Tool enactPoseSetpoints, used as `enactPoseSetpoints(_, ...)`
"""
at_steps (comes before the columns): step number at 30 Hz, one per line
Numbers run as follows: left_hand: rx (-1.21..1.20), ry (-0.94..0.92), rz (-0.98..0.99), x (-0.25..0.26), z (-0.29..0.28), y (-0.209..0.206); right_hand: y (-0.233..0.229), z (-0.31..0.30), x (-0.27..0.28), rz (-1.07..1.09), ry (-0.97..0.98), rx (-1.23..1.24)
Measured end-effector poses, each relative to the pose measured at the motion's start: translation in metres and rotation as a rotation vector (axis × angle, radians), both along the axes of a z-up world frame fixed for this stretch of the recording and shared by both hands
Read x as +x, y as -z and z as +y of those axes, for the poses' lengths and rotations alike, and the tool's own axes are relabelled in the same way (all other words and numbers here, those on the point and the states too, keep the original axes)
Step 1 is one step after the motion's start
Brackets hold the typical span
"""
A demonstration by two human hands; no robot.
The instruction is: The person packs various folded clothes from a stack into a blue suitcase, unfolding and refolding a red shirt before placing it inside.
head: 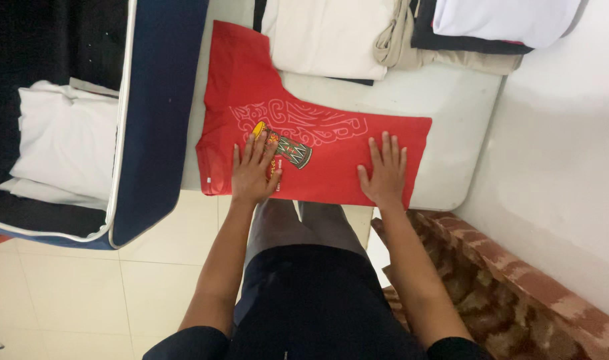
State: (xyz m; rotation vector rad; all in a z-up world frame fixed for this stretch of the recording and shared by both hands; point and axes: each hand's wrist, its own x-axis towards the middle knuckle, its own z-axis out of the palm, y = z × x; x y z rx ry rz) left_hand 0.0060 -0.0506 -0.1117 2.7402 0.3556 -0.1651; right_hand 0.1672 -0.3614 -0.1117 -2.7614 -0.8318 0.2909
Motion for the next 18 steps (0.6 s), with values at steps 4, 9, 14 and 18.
enactPoseSetpoints(4,0.056,-0.065,-0.018,-0.013,0.014,0.003,-0.003,-0.029,0.012,-0.001,0.071,-0.025)
enactPoseSetpoints(9,0.142,-0.177,-0.055,-0.024,0.014,0.006,-0.002,-0.020,0.010,-0.083,0.191,0.025)
enactPoseSetpoints(14,0.042,-0.031,-0.096,0.010,-0.044,0.015,0.011,0.089,-0.018,-0.035,-0.159,-0.031)
enactPoseSetpoints(18,0.059,-0.048,-0.061,0.030,-0.057,0.015,0.007,0.117,-0.024,0.073,-0.233,-0.005)
